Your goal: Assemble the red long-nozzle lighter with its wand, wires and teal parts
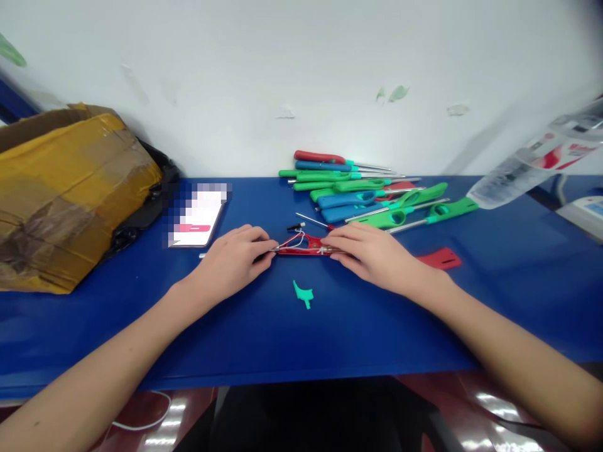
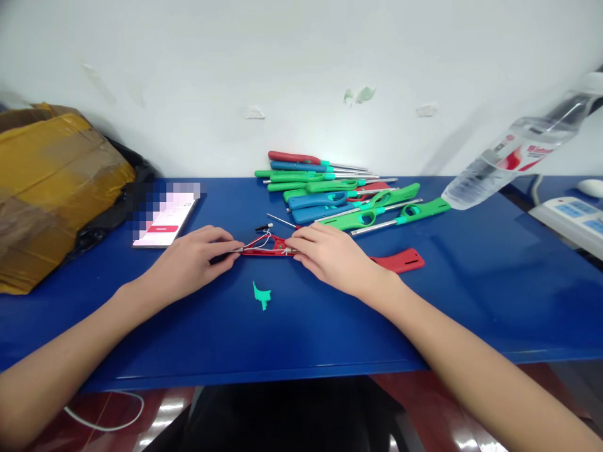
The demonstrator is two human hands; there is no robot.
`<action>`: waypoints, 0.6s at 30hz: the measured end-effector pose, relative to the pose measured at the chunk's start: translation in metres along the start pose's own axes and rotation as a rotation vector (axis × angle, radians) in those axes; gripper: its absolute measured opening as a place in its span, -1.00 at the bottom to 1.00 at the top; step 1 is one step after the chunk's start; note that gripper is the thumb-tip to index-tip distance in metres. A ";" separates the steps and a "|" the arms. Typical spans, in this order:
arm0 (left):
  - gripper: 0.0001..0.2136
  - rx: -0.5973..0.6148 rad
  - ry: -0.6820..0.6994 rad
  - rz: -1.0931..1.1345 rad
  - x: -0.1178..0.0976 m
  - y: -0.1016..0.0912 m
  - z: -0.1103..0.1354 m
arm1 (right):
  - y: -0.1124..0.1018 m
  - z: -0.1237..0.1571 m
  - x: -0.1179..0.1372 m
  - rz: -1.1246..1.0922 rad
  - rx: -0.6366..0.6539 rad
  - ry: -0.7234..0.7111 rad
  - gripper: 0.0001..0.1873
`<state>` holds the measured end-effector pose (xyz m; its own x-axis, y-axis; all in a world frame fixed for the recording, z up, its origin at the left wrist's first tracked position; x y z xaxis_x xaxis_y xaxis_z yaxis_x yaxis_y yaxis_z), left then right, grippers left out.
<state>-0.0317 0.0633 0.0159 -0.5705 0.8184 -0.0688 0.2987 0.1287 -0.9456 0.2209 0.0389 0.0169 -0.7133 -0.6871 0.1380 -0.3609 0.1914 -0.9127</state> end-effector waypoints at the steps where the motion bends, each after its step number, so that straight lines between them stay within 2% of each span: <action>1: -0.74 0.018 0.003 0.019 0.003 0.000 0.000 | 0.001 -0.001 -0.001 0.000 -0.006 0.006 -0.72; 5: -0.72 0.074 0.022 0.064 0.007 -0.001 0.000 | 0.002 -0.003 -0.004 -0.026 -0.002 0.044 -0.73; 9: -0.67 -0.038 0.069 0.139 0.000 0.001 0.000 | 0.001 -0.004 -0.005 -0.073 0.028 0.056 -0.72; 11: -0.72 -0.079 0.072 0.168 -0.003 0.005 -0.001 | 0.001 -0.005 -0.005 -0.094 0.037 0.059 -0.72; 18: -0.79 -0.115 0.079 0.232 -0.004 0.011 -0.003 | 0.004 -0.005 -0.007 -0.146 0.030 0.098 -0.74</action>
<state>-0.0241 0.0631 0.0061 -0.4167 0.8739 -0.2503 0.5021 -0.0083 -0.8647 0.2215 0.0482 0.0145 -0.7099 -0.6346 0.3057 -0.4485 0.0725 -0.8909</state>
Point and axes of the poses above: each hand's wrist, its own z-axis away from the middle knuckle, its own y-axis out of the palm, x = y × z, the point moved 3 cm from there along -z, towards the middle knuckle, and after that the axes turned 6 degrees about y, right-handed, at the moved point
